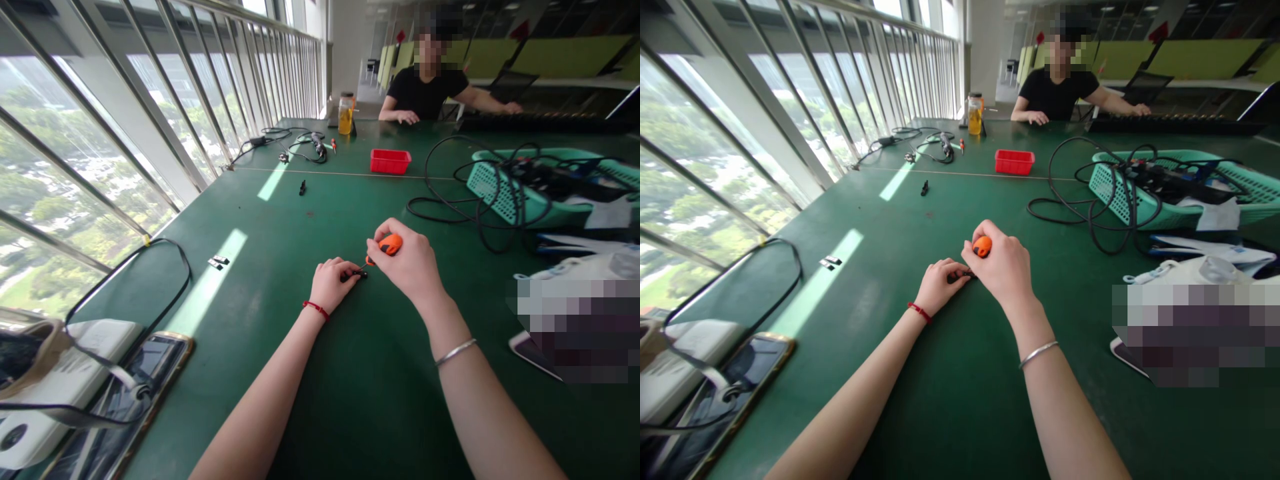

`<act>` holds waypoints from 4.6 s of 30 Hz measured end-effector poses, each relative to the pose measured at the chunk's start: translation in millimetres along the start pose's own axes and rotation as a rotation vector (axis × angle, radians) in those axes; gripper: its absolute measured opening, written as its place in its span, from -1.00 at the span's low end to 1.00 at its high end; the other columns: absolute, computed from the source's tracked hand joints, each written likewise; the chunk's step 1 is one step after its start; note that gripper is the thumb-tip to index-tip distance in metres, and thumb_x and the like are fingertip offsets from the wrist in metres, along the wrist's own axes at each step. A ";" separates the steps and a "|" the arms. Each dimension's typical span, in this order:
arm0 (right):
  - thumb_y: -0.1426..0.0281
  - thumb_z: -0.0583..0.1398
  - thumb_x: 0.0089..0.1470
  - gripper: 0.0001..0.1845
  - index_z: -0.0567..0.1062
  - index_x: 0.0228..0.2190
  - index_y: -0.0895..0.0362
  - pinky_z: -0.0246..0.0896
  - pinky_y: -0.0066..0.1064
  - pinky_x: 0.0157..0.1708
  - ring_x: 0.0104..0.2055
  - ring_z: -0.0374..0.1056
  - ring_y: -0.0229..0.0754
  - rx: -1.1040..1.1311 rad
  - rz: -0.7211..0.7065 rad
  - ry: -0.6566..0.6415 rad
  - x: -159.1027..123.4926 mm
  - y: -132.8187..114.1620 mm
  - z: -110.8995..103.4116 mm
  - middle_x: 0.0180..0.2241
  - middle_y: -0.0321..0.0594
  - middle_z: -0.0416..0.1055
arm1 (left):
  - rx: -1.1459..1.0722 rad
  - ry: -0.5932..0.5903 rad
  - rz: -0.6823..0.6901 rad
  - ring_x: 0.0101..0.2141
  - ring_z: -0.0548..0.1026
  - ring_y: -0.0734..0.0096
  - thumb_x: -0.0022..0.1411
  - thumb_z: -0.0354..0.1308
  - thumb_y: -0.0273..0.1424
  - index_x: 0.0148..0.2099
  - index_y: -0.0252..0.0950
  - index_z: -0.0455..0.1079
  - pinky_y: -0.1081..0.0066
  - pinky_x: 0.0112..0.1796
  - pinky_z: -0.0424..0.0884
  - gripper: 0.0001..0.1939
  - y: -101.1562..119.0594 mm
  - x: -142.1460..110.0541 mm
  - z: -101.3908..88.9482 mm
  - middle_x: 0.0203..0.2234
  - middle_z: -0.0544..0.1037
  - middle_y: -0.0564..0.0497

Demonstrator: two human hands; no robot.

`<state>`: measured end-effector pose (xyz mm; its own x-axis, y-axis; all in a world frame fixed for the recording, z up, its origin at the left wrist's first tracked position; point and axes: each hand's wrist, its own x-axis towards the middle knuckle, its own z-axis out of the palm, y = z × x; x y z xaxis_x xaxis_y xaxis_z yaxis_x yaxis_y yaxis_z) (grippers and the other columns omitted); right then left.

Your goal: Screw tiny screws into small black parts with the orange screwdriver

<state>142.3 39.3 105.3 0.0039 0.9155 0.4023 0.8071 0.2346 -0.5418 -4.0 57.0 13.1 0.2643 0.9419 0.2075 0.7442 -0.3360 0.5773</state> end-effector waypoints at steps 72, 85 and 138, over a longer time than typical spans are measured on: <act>0.14 0.11 0.00 -0.76 0.38 -0.45 0.05 -0.05 -0.45 -0.55 -0.55 0.21 -0.24 0.047 0.128 0.083 -1.3 -4.8 2.0 -0.60 -0.34 0.31 | -0.004 -0.010 -0.021 -0.33 0.41 0.41 0.14 0.18 -0.37 -0.22 -0.18 0.50 0.37 -0.26 0.23 -0.86 -0.2 1.3 -1.8 -0.40 0.50 0.09; 0.12 0.10 0.00 -0.74 0.41 -0.43 0.04 -0.05 -0.44 -0.56 -0.55 0.21 -0.20 0.004 0.110 0.059 -3.3 -9.3 2.2 -0.62 -0.32 0.29 | 0.001 -0.019 -0.026 -0.31 0.41 0.40 0.14 0.18 -0.36 -0.24 -0.18 0.50 0.36 -0.26 0.20 -0.88 0.7 1.6 -2.5 -0.40 0.50 0.09; 0.10 0.21 -0.13 -0.63 0.36 -0.32 0.07 0.04 -0.46 -0.54 -0.54 0.26 -0.25 0.148 -0.001 0.069 -4.0 -8.3 7.8 -0.53 -0.34 0.34 | 0.021 -0.005 -0.017 -0.36 0.40 0.40 0.14 0.16 -0.38 -0.30 -0.22 0.48 0.38 -0.29 0.20 -0.91 -1.4 2.2 0.2 -0.47 0.45 0.07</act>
<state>131.0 36.2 102.4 0.0474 0.8918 0.4499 0.7113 0.2861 -0.6421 -4.4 59.6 12.6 0.2548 0.9474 0.1936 0.7611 -0.3200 0.5642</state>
